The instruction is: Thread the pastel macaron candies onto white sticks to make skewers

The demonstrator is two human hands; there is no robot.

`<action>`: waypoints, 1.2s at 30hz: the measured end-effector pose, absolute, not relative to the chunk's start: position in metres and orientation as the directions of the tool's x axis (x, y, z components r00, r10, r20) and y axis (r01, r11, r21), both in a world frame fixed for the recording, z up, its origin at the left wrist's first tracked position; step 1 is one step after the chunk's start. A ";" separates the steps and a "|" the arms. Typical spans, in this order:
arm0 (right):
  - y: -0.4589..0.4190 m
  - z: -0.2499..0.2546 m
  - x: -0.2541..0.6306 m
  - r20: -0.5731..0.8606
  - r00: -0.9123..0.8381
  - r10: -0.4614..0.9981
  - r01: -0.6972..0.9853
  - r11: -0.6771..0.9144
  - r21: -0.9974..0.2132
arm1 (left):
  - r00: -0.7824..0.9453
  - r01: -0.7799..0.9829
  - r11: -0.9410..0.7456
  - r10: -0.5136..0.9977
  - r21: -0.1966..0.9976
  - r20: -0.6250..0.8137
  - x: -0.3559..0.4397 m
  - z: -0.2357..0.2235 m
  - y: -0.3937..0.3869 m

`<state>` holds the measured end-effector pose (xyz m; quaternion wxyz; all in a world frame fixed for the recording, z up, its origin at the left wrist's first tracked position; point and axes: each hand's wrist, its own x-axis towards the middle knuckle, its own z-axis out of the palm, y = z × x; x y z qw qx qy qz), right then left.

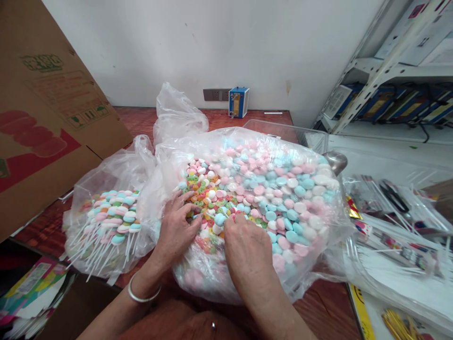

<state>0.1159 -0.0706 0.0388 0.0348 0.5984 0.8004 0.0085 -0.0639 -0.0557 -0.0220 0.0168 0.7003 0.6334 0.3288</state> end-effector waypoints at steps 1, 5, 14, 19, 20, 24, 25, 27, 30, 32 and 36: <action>-0.070 0.039 0.113 -0.053 -0.285 0.957 0.956 0.288 0.050 | -0.017 0.877 -0.198 0.898 0.438 0.440 -0.064 -0.022 -0.056; -0.068 0.044 0.103 -0.062 -0.307 0.950 0.950 0.310 0.041 | -0.013 0.877 -0.200 0.899 0.436 0.438 -0.064 -0.022 -0.055; -0.069 0.027 0.090 -0.111 -0.220 0.969 0.975 0.214 -0.064 | 0.006 0.853 -0.246 0.887 0.460 0.462 -0.067 -0.025 -0.055; -0.081 0.007 0.108 0.029 -0.163 0.986 0.943 0.164 -0.289 | -0.056 0.765 -0.336 0.814 0.549 0.577 -0.067 -0.018 -0.058; -0.084 0.005 0.111 0.074 -0.154 0.985 0.933 0.170 -0.318 | -0.082 0.727 -0.351 0.809 0.591 0.582 -0.066 -0.014 -0.060; -0.094 0.003 0.119 0.259 -0.156 0.953 0.890 0.249 -0.382 | -0.133 0.369 -0.248 0.940 0.896 0.315 -0.057 0.000 -0.063; -0.096 0.003 0.120 0.290 -0.157 0.944 0.883 0.266 -0.386 | -0.093 0.241 -0.168 0.977 0.956 0.195 -0.055 0.002 -0.063; -0.099 0.003 0.122 0.322 -0.161 0.933 0.879 0.283 -0.382 | 0.006 0.016 -0.006 1.000 1.000 0.006 -0.052 0.004 -0.062; -0.101 0.001 0.124 0.309 -0.199 0.930 0.882 0.307 -0.357 | 0.024 -0.203 0.088 0.996 0.975 -0.085 -0.051 0.004 -0.059; -0.102 -0.001 0.125 0.298 -0.244 0.923 0.877 0.341 -0.338 | 0.003 -0.283 0.109 0.994 0.953 -0.113 -0.052 0.004 -0.057; -0.102 -0.004 0.128 0.353 -0.290 0.889 0.858 0.405 -0.315 | 0.049 -0.243 0.157 0.988 0.957 -0.150 -0.057 0.009 -0.056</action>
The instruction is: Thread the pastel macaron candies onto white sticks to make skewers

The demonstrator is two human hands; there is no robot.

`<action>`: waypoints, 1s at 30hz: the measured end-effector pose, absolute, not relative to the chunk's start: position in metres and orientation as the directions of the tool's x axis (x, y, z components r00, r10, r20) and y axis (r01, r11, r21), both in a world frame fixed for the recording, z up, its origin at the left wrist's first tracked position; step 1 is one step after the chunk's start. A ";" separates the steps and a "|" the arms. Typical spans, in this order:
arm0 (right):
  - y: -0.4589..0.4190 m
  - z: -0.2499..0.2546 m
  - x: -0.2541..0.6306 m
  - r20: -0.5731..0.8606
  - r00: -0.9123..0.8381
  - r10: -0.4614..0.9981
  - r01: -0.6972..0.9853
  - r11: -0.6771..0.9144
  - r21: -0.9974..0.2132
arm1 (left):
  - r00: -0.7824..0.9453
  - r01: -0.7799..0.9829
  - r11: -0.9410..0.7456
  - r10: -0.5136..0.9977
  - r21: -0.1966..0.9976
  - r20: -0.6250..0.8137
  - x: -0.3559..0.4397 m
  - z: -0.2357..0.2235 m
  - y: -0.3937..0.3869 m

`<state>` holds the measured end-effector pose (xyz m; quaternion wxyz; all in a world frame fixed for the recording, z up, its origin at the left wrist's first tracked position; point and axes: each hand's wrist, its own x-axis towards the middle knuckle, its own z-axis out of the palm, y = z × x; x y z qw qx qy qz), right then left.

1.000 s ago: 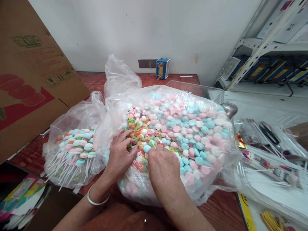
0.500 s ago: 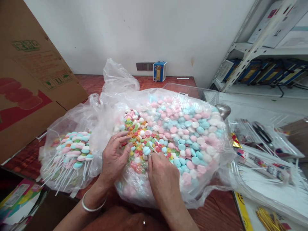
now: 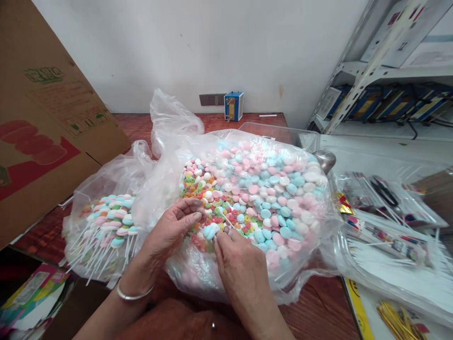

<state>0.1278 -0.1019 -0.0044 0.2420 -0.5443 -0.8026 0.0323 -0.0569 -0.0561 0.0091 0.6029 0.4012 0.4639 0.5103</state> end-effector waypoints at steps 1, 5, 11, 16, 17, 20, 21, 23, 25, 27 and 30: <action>-0.102 -0.005 0.128 0.370 -0.283 0.885 0.858 0.406 -0.314 | 0.073 -0.191 0.168 0.985 0.967 -0.157 -0.059 0.011 -0.056; -0.101 -0.003 0.131 0.386 -0.296 0.874 0.864 0.417 -0.283 | 0.169 -0.007 0.201 0.966 0.979 -0.197 -0.063 0.016 -0.056; -0.106 -0.002 0.133 0.277 -0.427 0.861 0.837 0.492 -0.240 | 0.063 -0.129 0.190 0.981 0.973 -0.183 -0.059 0.015 -0.054; -0.103 0.000 0.133 0.268 -0.346 0.899 0.906 0.394 -0.152 | -0.213 0.002 -0.060 0.975 0.998 0.059 -0.068 0.012 -0.051; -0.100 0.001 0.132 0.273 -0.324 0.906 0.924 0.365 -0.115 | -0.244 0.130 -0.093 0.962 0.987 0.123 -0.072 0.011 -0.051; -0.090 0.008 0.124 0.261 -0.294 0.920 0.950 0.311 -0.025 | -0.230 0.614 -0.143 0.908 0.776 0.350 -0.079 0.006 -0.049; -0.087 0.010 0.121 0.241 -0.296 0.924 0.952 0.306 -0.008 | -0.182 0.730 -0.152 0.897 0.666 0.403 -0.081 0.004 -0.049; -0.081 0.015 0.114 0.180 -0.300 0.937 0.952 0.305 0.004 | -0.078 0.848 -0.168 0.899 0.504 0.431 -0.081 0.000 -0.049; -0.076 0.020 0.107 0.110 -0.308 0.945 0.951 0.310 0.001 | -0.020 0.873 -0.181 0.914 0.452 0.405 -0.081 -0.005 -0.050; -0.073 0.026 0.100 0.048 -0.304 0.951 0.953 0.304 0.005 | -0.009 0.874 -0.180 0.923 0.452 0.385 -0.079 -0.008 -0.050; -0.072 0.034 0.088 -0.034 -0.279 0.960 0.959 0.280 0.039 | -0.015 0.866 -0.175 0.927 0.468 0.375 -0.078 -0.012 -0.049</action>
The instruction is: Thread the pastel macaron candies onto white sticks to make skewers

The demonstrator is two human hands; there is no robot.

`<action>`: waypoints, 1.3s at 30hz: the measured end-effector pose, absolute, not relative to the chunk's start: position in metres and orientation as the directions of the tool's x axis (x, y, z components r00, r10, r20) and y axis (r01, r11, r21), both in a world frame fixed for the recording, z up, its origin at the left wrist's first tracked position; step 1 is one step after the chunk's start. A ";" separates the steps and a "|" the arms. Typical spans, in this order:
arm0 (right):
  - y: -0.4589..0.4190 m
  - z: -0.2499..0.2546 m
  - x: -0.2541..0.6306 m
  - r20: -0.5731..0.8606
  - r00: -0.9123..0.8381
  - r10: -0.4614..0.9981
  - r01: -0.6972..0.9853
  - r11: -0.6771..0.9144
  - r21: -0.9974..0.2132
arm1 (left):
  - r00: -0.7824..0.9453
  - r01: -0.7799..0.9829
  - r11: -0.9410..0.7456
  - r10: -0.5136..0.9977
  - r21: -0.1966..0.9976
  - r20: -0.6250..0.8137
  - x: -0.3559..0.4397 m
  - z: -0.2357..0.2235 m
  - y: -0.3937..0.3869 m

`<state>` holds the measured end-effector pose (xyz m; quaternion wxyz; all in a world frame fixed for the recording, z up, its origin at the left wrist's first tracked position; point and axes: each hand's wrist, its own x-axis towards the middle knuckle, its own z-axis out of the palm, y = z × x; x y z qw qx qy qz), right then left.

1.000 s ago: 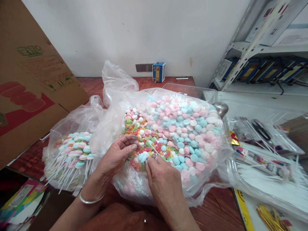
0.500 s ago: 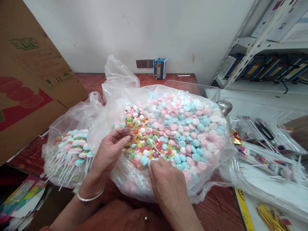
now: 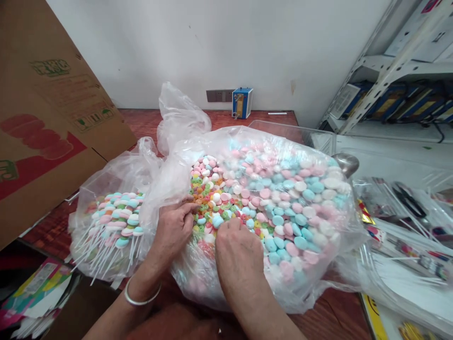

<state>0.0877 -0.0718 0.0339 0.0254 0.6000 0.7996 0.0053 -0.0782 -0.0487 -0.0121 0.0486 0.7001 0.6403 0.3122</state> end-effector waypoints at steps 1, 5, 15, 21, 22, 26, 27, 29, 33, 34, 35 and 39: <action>-0.072 0.037 0.083 -0.053 -0.272 0.961 0.960 0.275 0.048 | -0.016 0.865 -0.177 0.926 0.469 0.378 -0.078 -0.013 -0.048; -0.069 0.041 0.069 -0.085 -0.276 0.957 0.960 0.278 0.014 | -0.014 0.853 -0.191 0.922 0.486 0.387 -0.079 -0.017 -0.048; -0.083 -0.003 0.125 0.110 -0.270 0.956 0.641 0.264 -0.720 | -0.180 0.055 -0.064 0.981 0.996 0.073 -0.064 0.007 -0.061; -0.112 -0.005 0.131 0.194 -0.104 0.976 0.463 0.220 -0.859 | 0.132 -0.505 0.304 0.952 0.807 -0.276 -0.020 0.009 -0.069; -0.117 -0.006 0.132 0.209 -0.072 0.975 0.470 0.218 -0.855 | 0.151 -0.547 0.336 0.940 0.767 -0.305 -0.014 0.008 -0.070; -0.133 -0.013 0.143 0.264 -0.006 0.965 0.569 0.220 -0.792 | 0.245 -0.571 0.421 0.907 0.705 -0.343 0.010 0.004 -0.074; -0.134 -0.016 0.145 0.266 0.010 0.964 0.593 0.209 -0.778 | 0.257 -0.563 0.429 0.903 0.707 -0.343 0.016 0.002 -0.075; -0.134 -0.020 0.148 0.258 0.033 0.966 0.626 0.182 -0.759 | 0.264 -0.539 0.431 0.902 0.723 -0.341 0.027 -0.001 -0.077; -0.122 -0.021 0.152 0.257 0.077 0.963 0.675 0.140 -0.724 | 0.265 -0.502 0.388 0.920 0.772 -0.290 0.045 -0.004 -0.074; -0.117 -0.019 0.154 0.259 0.086 0.962 0.680 0.133 -0.721 | 0.270 -0.493 0.375 0.924 0.785 -0.272 0.047 -0.004 -0.070; -0.111 -0.017 0.157 0.259 0.096 0.961 0.680 0.126 -0.722 | 0.270 -0.481 0.359 0.929 0.800 -0.255 0.049 -0.004 -0.064; -0.081 -0.006 0.171 0.264 0.190 0.946 0.747 0.035 -0.663 | 0.154 -0.200 0.117 0.984 0.973 -0.086 0.048 -0.003 -0.031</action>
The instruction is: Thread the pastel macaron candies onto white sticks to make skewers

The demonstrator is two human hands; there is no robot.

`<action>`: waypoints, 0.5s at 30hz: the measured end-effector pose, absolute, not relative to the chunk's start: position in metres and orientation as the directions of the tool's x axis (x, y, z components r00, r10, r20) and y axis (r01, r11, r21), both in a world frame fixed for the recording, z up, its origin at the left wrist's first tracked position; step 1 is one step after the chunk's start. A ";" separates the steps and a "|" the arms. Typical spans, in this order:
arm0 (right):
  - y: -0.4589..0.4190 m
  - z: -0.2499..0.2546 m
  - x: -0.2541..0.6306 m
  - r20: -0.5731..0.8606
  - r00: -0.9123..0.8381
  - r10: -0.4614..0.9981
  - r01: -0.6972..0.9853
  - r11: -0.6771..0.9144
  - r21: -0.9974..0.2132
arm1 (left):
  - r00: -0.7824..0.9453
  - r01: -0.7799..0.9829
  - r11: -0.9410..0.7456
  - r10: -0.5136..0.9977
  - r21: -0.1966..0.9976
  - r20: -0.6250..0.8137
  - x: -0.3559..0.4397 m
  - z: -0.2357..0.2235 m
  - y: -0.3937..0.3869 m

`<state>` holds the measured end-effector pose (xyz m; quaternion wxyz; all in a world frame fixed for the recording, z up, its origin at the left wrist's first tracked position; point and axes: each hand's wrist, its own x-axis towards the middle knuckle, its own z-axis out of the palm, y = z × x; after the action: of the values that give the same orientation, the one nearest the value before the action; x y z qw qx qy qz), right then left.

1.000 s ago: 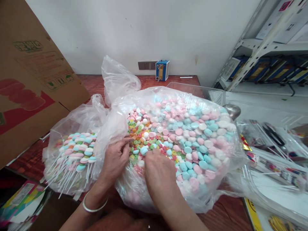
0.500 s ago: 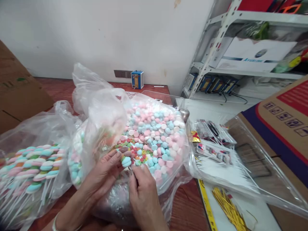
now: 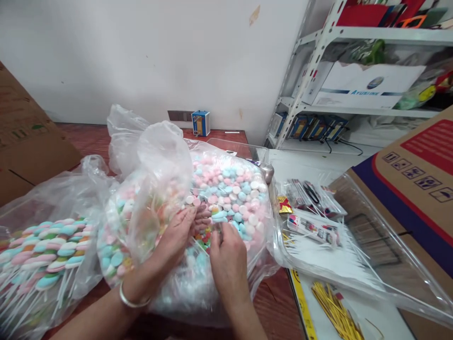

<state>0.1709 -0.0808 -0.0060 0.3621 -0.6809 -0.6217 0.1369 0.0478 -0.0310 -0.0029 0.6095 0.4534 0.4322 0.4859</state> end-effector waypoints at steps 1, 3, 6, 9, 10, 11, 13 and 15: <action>-0.072 -0.004 0.173 0.265 0.210 0.941 0.776 0.005 -0.631 | 0.129 -0.027 -0.012 0.992 1.000 0.016 0.047 -0.004 -0.022; -0.055 -0.003 0.173 0.257 0.216 0.942 0.809 -0.024 -0.588 | 0.155 0.327 -0.259 0.963 0.909 0.219 0.047 -0.007 -0.008; -0.033 -0.005 0.168 0.243 0.209 0.947 0.819 -0.034 -0.573 | 0.246 0.616 -0.421 0.906 0.666 0.345 0.051 -0.014 0.004; -0.026 -0.010 0.167 0.249 0.205 0.947 0.805 -0.018 -0.594 | 0.248 0.689 -0.416 0.905 0.594 0.347 0.056 -0.016 0.007; -0.026 -0.011 0.169 0.256 0.201 0.946 0.792 -0.003 -0.611 | 0.233 0.686 -0.403 0.910 0.606 0.342 0.056 -0.015 0.007; -0.029 -0.012 0.173 0.263 0.194 0.945 0.774 0.017 -0.633 | 0.213 0.669 -0.386 0.918 0.635 0.334 0.056 -0.013 0.006; -0.036 -0.013 0.182 0.274 0.166 0.947 0.720 0.073 -0.690 | 0.167 0.568 -0.320 0.947 0.759 0.274 0.053 -0.009 0.004; -0.047 -0.014 0.190 0.274 0.110 0.955 0.645 0.141 -0.751 | 0.150 0.352 -0.193 0.978 0.916 0.148 0.049 -0.004 0.000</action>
<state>0.1897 -0.0465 -0.0140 0.4032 -0.6265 -0.6386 0.1925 0.0493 0.0002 -0.0041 0.3821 0.6550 0.5076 0.4090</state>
